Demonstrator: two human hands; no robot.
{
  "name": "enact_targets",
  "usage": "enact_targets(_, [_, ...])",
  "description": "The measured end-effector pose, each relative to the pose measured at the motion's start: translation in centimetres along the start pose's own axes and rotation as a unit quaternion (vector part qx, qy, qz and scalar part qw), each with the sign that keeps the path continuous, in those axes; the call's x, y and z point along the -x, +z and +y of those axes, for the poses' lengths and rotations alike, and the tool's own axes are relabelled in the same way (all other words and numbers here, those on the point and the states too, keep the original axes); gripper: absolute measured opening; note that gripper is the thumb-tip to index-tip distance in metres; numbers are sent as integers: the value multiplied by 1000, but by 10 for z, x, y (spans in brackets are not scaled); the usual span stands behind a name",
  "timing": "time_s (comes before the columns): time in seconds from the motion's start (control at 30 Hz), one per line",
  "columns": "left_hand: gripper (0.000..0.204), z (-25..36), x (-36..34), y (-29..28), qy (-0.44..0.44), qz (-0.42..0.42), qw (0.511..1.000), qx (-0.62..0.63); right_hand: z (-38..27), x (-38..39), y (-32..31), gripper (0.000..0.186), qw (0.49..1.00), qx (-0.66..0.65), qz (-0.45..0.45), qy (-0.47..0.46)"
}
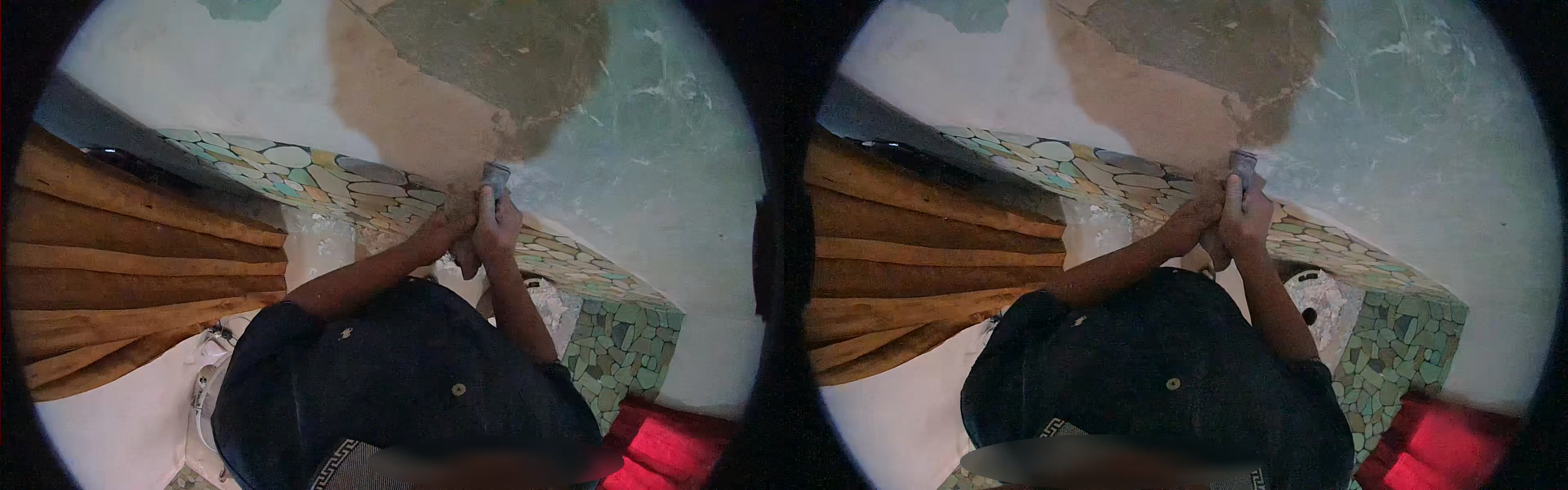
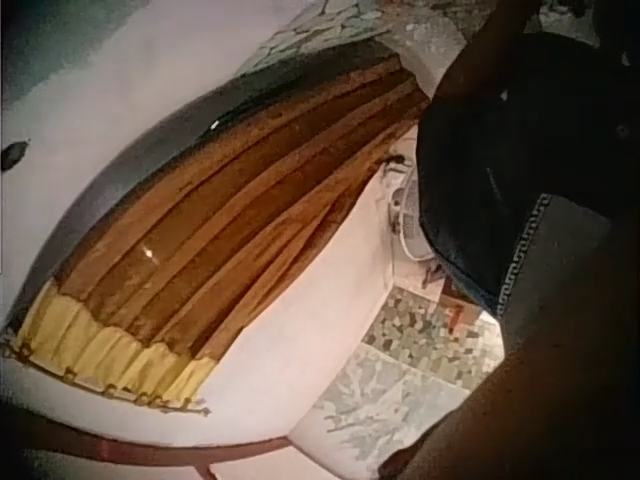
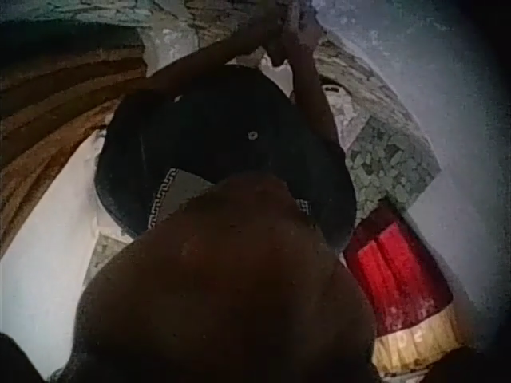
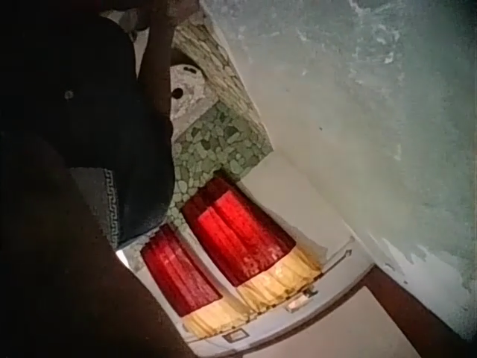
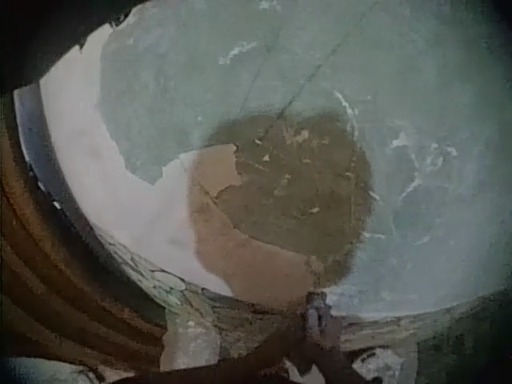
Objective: The person is using a putty knife to scrape and patch a damaged area of a wall.
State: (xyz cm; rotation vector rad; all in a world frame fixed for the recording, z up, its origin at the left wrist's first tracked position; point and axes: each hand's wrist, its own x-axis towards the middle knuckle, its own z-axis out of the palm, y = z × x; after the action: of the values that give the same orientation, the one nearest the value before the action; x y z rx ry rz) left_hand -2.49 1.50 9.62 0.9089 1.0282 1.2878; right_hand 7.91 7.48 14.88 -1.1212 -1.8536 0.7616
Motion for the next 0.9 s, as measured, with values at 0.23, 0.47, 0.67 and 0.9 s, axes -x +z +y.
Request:
enact_targets(0.23, [42, 8, 5, -8, 20, -30, 994, 102, -9, -4, 0, 32, 996, -75, -38, 6])
enact_targets(0.47, [38, 38, 2, -8, 47, 25, 998, 32, -34, -19, -1, 29, 994, -108, -28, 11])
enact_targets(0.67, [37, 4, 12, -6, 123, 104, 982, -99, -2, 2, 19, 34, 993, -117, -16, 11])
enact_targets(0.9, [33, 0, 11, -11, 110, 74, 991, 0, -21, 1, 14, 29, 984, -166, -45, 43])
